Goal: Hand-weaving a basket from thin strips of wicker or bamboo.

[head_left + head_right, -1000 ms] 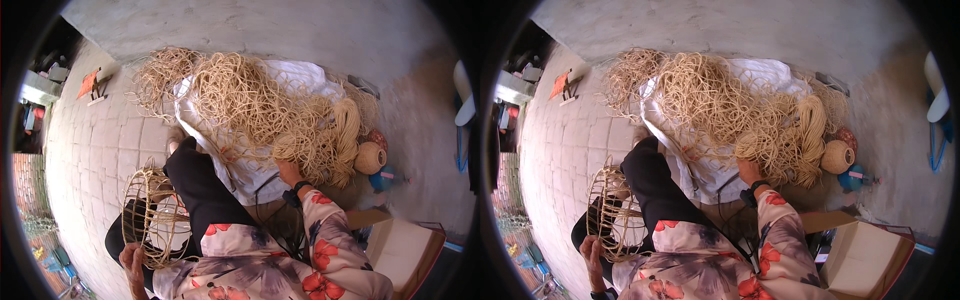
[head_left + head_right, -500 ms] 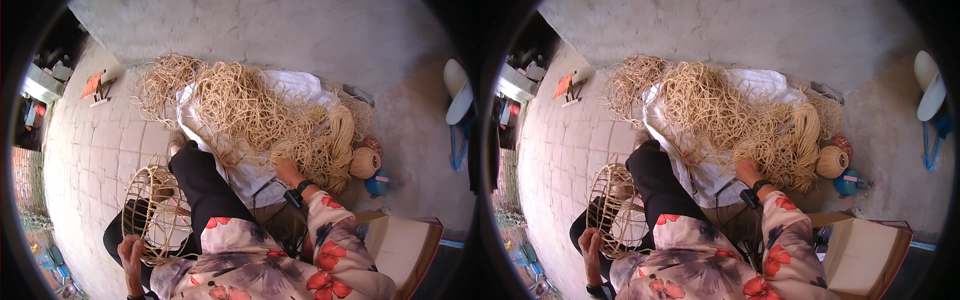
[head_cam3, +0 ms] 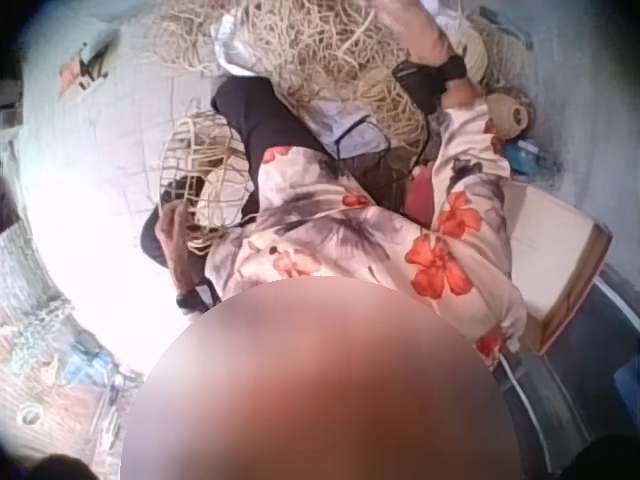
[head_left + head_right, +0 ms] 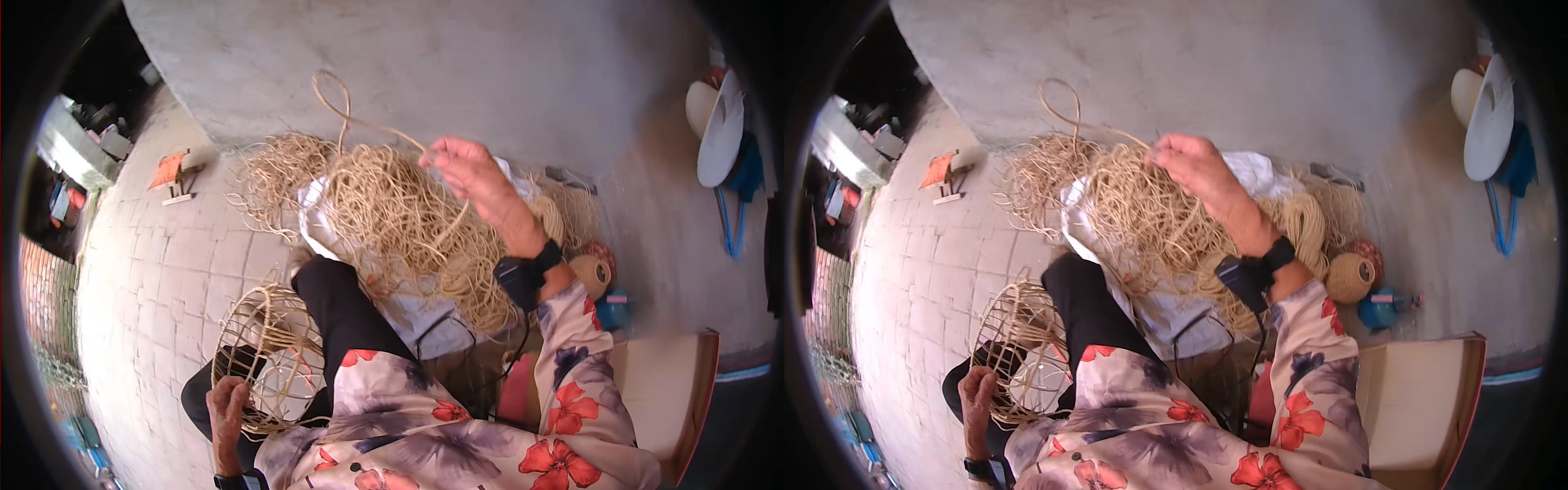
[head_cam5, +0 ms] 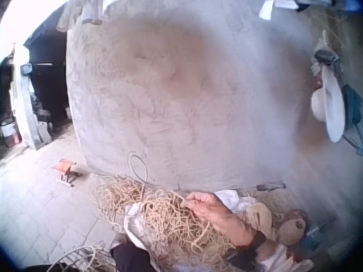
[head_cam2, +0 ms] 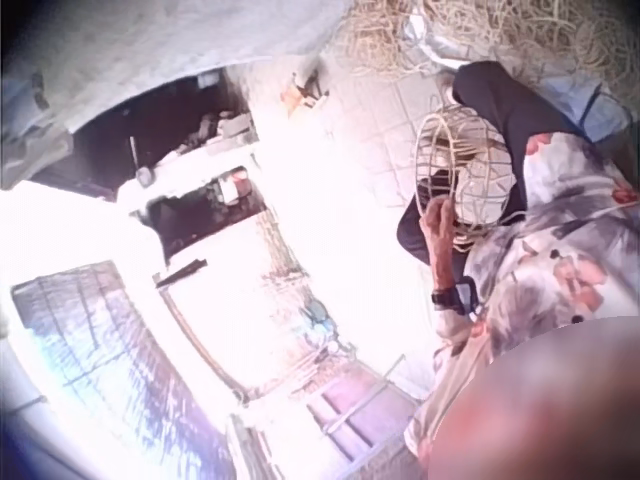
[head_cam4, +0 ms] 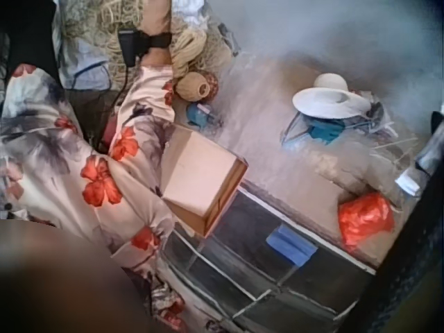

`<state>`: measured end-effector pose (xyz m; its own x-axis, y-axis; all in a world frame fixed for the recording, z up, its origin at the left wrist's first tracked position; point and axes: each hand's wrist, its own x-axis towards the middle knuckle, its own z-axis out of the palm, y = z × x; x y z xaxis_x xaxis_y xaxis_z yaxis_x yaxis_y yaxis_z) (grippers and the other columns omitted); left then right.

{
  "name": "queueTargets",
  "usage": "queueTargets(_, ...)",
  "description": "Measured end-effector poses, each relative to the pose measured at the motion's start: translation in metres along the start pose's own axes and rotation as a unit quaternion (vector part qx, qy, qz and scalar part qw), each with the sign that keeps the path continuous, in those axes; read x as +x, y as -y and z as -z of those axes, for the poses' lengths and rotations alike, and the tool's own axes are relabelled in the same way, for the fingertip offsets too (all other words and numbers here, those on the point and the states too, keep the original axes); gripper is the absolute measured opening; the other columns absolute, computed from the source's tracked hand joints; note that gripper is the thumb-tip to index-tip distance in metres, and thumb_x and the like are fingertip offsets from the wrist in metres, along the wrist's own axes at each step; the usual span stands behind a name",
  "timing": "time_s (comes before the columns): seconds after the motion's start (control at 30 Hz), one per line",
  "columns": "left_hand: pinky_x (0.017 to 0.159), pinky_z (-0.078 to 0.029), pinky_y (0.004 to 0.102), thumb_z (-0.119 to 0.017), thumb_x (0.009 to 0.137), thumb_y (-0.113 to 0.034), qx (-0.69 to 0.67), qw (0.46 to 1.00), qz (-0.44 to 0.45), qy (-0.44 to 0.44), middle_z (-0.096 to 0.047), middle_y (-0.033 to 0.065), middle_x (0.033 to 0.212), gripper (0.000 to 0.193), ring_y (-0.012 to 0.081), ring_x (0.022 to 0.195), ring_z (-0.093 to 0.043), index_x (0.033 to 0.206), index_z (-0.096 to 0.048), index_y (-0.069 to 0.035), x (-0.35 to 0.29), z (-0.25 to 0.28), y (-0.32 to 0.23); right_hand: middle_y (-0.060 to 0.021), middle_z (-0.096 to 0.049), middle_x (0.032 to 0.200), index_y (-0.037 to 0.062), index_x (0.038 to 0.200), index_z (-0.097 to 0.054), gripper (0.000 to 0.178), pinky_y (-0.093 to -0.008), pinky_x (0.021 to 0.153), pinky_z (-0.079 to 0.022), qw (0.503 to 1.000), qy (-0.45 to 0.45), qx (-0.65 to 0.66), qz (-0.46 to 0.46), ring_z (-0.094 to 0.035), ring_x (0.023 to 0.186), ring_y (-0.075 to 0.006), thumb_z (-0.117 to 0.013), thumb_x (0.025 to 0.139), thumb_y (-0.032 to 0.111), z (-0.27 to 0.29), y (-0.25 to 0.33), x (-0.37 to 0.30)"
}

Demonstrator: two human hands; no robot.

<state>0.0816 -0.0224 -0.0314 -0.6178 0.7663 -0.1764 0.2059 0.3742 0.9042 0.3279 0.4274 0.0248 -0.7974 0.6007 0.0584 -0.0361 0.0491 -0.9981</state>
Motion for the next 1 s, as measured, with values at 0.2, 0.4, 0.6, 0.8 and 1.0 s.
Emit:
queueTargets(0.2,0.052,-0.038,0.0208,-0.058,0.090,-0.012,0.023,1.000,-0.010,0.001,-0.053,-0.0013,0.061,0.015,0.0048,0.058,-0.048,0.084,-0.061,0.002,0.001,-0.011,0.004,-0.0102,-0.059,0.066,0.0059,0.079,-0.063,0.013,-0.0348,0.055,-0.046,0.936,-0.185,-0.274,0.118,-0.060,0.062,-0.0204,-0.058,0.085,0.016,-0.139,-0.048,0.013)
queueTargets(0.4,0.070,-0.045,0.0297,-0.064,0.077,-0.001,0.153,0.974,-0.160,-0.050,-0.050,0.0145,0.115,0.008,0.0193,0.081,-0.053,0.085,-0.061,0.001,-0.001,-0.015,-0.007,-0.0135,-0.063,0.061,0.0088,0.067,-0.062,0.012,-0.0418,0.050,-0.049,0.836,0.070,-0.464,0.284,-0.064,0.056,-0.0269,-0.058,0.072,0.019,-0.302,-0.054,-0.025)
queueTargets(0.6,0.064,-0.043,0.0306,-0.061,0.083,-0.005,0.108,0.988,-0.110,-0.032,-0.060,0.0107,0.088,0.008,0.0183,0.069,-0.053,0.083,-0.056,0.002,-0.007,-0.014,-0.011,-0.0156,-0.058,0.058,0.0057,0.062,-0.063,0.013,-0.0432,0.051,-0.047,0.868,0.139,-0.359,0.314,-0.062,0.057,-0.0325,-0.061,0.065,0.018,-0.322,-0.063,-0.037)
queueTargets(0.8,0.059,-0.045,0.0307,-0.059,0.081,-0.001,0.142,0.972,-0.174,-0.066,-0.058,0.0116,0.078,0.006,0.0209,0.064,-0.056,0.079,-0.055,0.003,-0.010,-0.002,-0.001,-0.0149,-0.064,0.073,0.0100,0.078,-0.066,0.016,-0.0439,0.062,-0.049,0.824,0.083,-0.526,0.193,-0.063,0.070,-0.0348,-0.054,0.075,0.021,-0.126,-0.038,0.031)
queueTargets(1.0,0.060,-0.044,0.0297,-0.058,0.080,-0.001,0.111,0.974,-0.178,-0.079,-0.057,0.0105,0.076,0.006,0.0205,0.065,-0.056,0.077,-0.055,0.003,-0.014,-0.003,0.003,-0.0124,-0.063,0.074,0.0075,0.087,-0.065,0.021,-0.0410,0.065,-0.047,0.837,-0.137,-0.526,0.058,-0.061,0.070,-0.0299,-0.058,0.082,0.026,0.101,0.038,0.018)
